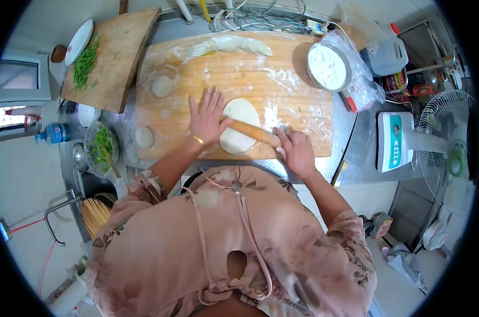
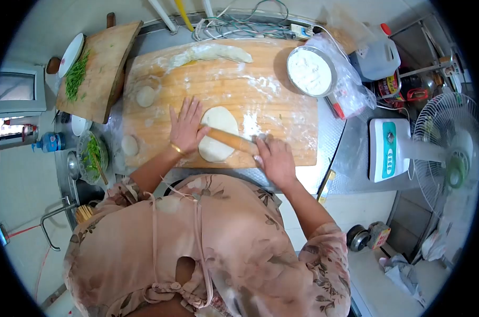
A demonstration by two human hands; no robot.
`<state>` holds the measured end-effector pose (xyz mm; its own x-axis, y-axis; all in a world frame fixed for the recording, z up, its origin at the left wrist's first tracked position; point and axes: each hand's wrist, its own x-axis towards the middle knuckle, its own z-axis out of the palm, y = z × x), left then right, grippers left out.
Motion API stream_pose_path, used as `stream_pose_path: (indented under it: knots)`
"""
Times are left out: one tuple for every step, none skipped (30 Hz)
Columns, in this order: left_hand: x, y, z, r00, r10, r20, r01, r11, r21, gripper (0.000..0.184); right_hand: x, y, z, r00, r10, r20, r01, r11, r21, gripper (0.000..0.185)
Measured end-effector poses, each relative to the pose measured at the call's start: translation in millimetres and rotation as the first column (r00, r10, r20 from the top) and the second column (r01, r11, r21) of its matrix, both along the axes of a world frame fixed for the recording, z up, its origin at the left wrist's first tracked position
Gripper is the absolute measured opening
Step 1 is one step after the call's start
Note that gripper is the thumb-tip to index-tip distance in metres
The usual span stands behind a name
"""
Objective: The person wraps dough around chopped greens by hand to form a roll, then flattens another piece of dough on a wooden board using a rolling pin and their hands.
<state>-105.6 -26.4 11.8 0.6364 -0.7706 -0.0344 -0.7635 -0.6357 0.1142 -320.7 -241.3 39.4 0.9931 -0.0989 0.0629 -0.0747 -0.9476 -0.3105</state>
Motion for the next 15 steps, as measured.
stream_pose_path:
  knots:
    - [10, -13, 1, 1.0, 0.002, -0.01, -0.001, 0.996, 0.084, 0.068, 4, -8, -6, 1.0, -0.027, 0.008, 0.027, 0.999, -0.029, 0.048]
    - [21, -29, 1, 1.0, 0.008, -0.021, -0.006, 0.998, 0.07, 0.068, 10, -16, -12, 0.999, -0.05, 0.017, 0.051, 0.997, -0.057, 0.049]
    - [35, -50, 0, 1.0, 0.012, -0.027, -0.011, 0.999, 0.051, 0.067, 19, -26, -22, 0.988, -0.134, 0.081, 0.14, 0.988, -0.06, 0.048]
    - [46, -66, -1, 0.999, 0.014, -0.031, -0.013, 0.999, 0.031, 0.067, 29, -36, -28, 0.965, -0.219, 0.146, 0.229, 0.972, -0.059, 0.047]
    - [53, -78, -2, 1.0, 0.007, -0.015, -0.007, 0.999, 0.031, 0.067, 38, -47, -27, 0.947, -0.311, 0.084, 0.312, 0.95, -0.002, 0.048]
    - [58, -88, -3, 1.0, 0.0, -0.001, 0.0, 0.999, 0.033, 0.066, 32, -46, -31, 0.95, -0.291, 0.113, 0.293, 0.956, -0.001, 0.049]
    - [59, -94, -3, 1.0, -0.005, 0.015, 0.004, 0.999, 0.035, 0.066, 26, -43, -37, 0.952, -0.269, 0.144, 0.272, 0.962, 0.0, 0.05]
    - [57, -91, -2, 0.997, -0.072, 0.013, 0.072, 0.997, 0.023, 0.066, 20, -40, -41, 0.953, -0.244, 0.179, 0.248, 0.969, 0.0, 0.051]
    - [49, -77, -2, 0.991, -0.136, 0.01, 0.136, 0.991, 0.014, 0.066, 6, -24, -31, 0.974, -0.184, 0.134, 0.186, 0.982, -0.006, 0.056]
    - [40, -63, -1, 0.98, -0.199, 0.005, 0.199, 0.98, 0.008, 0.066, -10, -7, -25, 0.992, -0.117, 0.036, 0.119, 0.991, -0.061, 0.061]
    - [34, -50, 1, 0.968, -0.246, -0.037, 0.248, 0.968, 0.039, 0.065, -29, 7, -23, 0.996, -0.082, 0.016, 0.083, 0.996, -0.039, 0.062]
    - [29, -38, 4, 0.953, -0.294, -0.078, 0.299, 0.952, 0.068, 0.065, -35, 15, -20, 0.999, -0.05, 0.0, 0.05, 0.999, -0.018, 0.063]
    - [26, -32, 6, 0.934, -0.336, -0.125, 0.348, 0.933, 0.096, 0.064, -33, 13, -20, 0.997, -0.076, -0.016, 0.075, 0.996, -0.046, 0.064]
    - [30, -36, 1, 0.94, -0.336, -0.066, 0.341, 0.937, 0.08, 0.064, -31, 11, -19, 0.994, -0.103, -0.034, 0.1, 0.992, -0.074, 0.064]
    - [37, -49, -7, 0.941, -0.338, -0.006, 0.338, 0.939, 0.06, 0.064, -26, 7, -16, 0.99, -0.134, -0.052, 0.128, 0.986, -0.106, 0.065]
